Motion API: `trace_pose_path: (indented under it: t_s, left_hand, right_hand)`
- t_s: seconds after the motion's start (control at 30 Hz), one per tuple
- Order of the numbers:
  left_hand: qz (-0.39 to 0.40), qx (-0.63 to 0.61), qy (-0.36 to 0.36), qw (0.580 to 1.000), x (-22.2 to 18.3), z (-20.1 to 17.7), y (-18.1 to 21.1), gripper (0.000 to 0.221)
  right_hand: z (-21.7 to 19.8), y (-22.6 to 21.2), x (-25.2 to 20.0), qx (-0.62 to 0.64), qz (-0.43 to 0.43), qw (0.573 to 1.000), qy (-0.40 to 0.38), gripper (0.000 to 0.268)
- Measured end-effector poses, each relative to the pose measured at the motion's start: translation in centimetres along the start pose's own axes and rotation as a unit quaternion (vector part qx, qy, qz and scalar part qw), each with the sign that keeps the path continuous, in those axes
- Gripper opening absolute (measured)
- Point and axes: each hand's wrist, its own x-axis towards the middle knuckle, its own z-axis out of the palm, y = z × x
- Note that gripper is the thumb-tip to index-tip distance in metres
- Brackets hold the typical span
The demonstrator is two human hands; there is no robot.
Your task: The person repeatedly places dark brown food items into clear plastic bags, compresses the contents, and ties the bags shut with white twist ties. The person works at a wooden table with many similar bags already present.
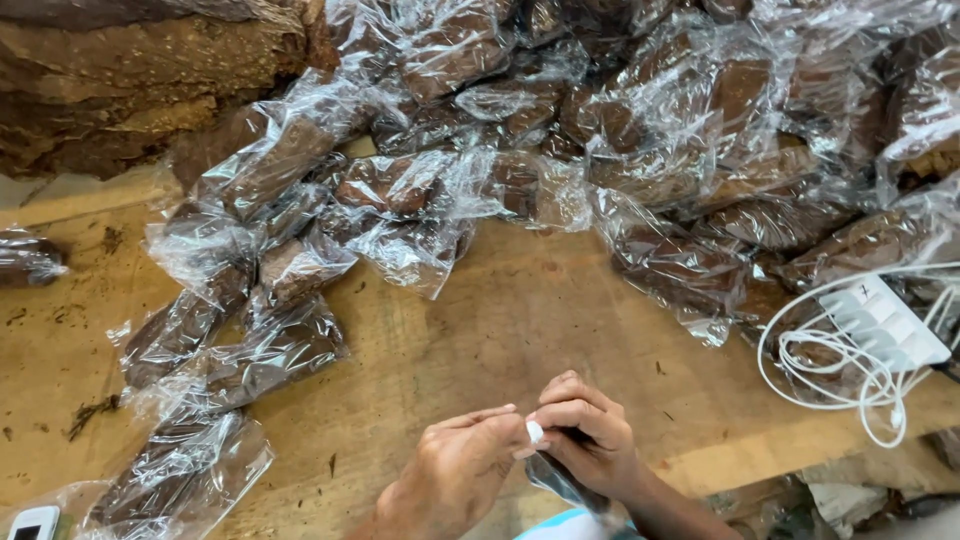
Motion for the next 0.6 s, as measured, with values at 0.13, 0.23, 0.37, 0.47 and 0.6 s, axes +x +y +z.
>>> trace_pose_path:
  t_s: [0.13,0.23,0.37,0.47,0.6]
  left_hand:
    - [-0.014,0.103,0.02,0.994,-0.3,-0.3,0.5,0.051]
    - [-0.152,0.194,-0.028,0.969,-3.8,2.5,-1.6,0.089]
    - [-0.209,0.195,-0.032,0.958,-7.8,2.1,-2.0,0.04]
    - [-0.292,0.214,0.036,0.931,-12.4,-0.8,-1.5,0.031]
    - [-0.315,0.434,0.351,0.768,-25.1,-6.0,-0.8,0.025]
  right_hand:
    - [0.4,1.0,-0.9,-0.079,-0.051,0.993,0.064,0.012]
    - [0.5,0.8,-1.1,-0.054,-0.008,0.993,0.104,0.016]
    - [1.1,1.3,-2.5,0.003,-0.006,0.996,0.09,0.019]
    - [0.4,1.3,-2.6,0.003,-0.01,1.0,-0.002,0.041]
    - [-0.6,2.1,-3.0,-0.035,0.036,0.999,-0.004,0.019]
